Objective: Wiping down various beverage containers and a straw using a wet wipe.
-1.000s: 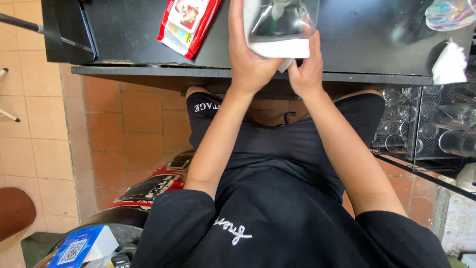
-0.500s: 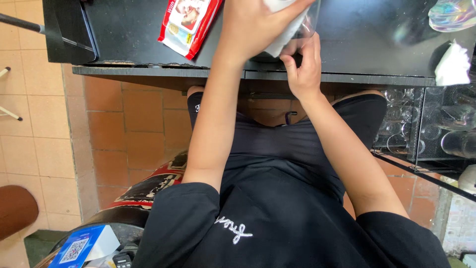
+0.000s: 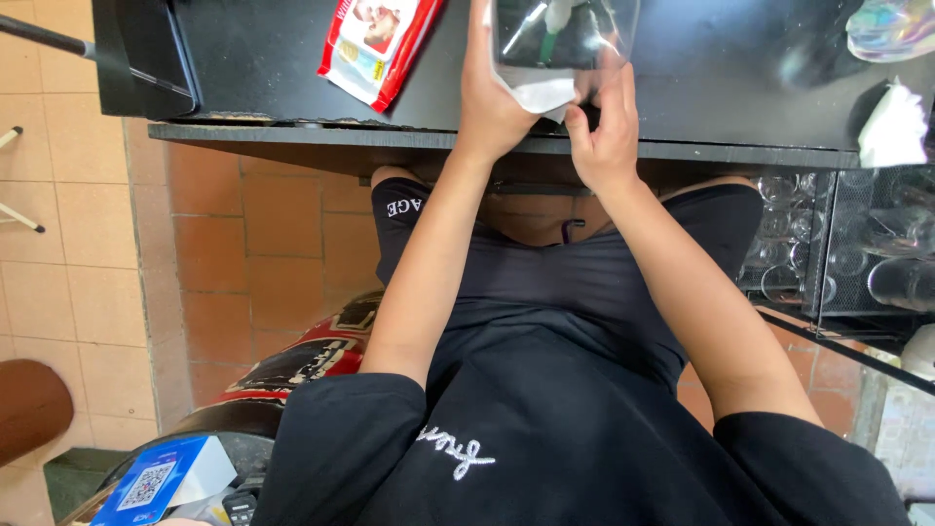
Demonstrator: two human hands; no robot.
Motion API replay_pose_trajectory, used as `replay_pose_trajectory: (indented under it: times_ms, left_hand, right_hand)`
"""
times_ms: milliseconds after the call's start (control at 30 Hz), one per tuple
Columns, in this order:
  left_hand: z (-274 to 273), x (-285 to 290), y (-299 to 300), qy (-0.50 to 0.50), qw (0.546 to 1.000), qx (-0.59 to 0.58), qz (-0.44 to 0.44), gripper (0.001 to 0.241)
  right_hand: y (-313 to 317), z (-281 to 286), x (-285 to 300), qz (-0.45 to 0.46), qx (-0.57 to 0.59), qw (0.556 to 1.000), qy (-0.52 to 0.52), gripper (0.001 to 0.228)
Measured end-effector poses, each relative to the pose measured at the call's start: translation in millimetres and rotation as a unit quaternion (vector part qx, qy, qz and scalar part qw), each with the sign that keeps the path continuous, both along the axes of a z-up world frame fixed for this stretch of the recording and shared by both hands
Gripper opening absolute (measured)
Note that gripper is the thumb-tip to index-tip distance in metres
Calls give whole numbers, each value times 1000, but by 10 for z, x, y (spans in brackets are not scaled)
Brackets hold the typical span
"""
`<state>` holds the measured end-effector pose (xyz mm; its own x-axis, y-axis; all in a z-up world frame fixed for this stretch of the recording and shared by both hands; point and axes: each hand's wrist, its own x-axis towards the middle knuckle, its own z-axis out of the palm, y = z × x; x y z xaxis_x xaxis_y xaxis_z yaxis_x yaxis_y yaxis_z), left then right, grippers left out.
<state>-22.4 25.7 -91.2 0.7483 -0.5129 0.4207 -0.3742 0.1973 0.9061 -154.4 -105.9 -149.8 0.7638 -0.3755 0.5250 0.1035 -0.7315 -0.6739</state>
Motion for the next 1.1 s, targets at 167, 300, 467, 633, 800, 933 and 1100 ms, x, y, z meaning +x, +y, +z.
replay_pose_trajectory:
  times_ms: [167,300,467,633,800,933,1100]
  left_hand:
    - [-430,10,84,47,997,-11,-53,128]
    - [-348,-104,205,20,997,-10,-76,120]
    - [-177,-559,297,52,997,-10,-57,100]
    - [-69,-1064,470,80,995,-51,9,85]
    - [-11,-1363,719,129,983,-124,-43,78]
    - [-42,-1386,829,162,980,-78,-83,78]
    - [165,-1226,932,89,984,45,-150,75]
  right_hand:
    - [3,71,-21,32,50,998,-6,67]
    - [-39,12,-39,44,104,993,27,68]
    - [-69,-95,-40,28,33,999,9,65]
    - [127,130,-97,74,304,946,-90,70]
    - [615,526,-387,18,116,975,-187,50]
    - [928,495,-742,172,166,971,6,44]
    - [1003,601,-867,140,447,883,30,45]
